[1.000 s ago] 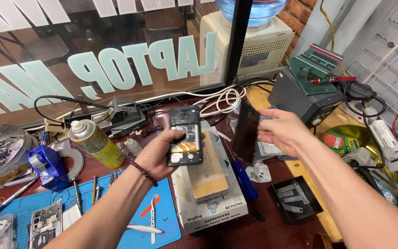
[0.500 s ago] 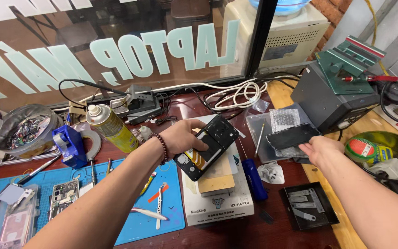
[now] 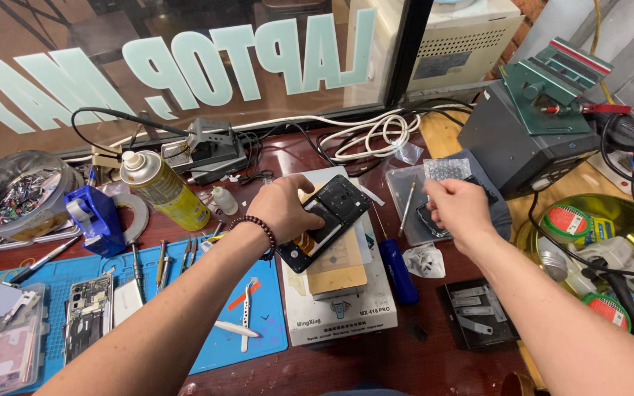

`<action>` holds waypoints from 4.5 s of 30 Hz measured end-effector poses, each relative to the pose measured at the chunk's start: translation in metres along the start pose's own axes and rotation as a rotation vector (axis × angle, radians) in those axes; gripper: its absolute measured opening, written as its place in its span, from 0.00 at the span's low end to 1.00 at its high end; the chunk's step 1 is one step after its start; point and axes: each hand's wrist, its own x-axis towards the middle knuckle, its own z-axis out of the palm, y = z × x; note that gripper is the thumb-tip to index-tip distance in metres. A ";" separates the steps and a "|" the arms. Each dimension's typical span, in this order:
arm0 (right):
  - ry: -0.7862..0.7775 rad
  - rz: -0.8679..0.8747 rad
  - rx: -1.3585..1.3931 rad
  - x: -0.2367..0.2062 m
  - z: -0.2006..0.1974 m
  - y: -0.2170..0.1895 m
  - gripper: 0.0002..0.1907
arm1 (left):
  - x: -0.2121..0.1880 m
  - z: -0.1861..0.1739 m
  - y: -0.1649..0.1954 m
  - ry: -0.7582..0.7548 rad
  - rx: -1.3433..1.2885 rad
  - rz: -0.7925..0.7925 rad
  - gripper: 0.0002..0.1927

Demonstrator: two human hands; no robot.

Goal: The person handles a teal smartphone, peels off a protective film, and then uses a small metal tool to pry open the back cover. The person continues to work on the internal components of the phone.

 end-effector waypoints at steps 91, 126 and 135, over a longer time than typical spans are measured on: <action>-0.041 -0.531 -0.375 -0.084 0.090 -0.115 0.17 | -0.042 0.005 -0.002 0.155 -0.035 0.246 0.30; -0.469 -0.556 -0.418 -0.060 0.110 -0.137 0.14 | -0.046 0.002 -0.001 0.033 -0.002 0.191 0.32; -0.318 -0.526 -0.472 -0.051 0.101 -0.128 0.09 | -0.044 0.004 0.002 0.045 -0.006 0.210 0.33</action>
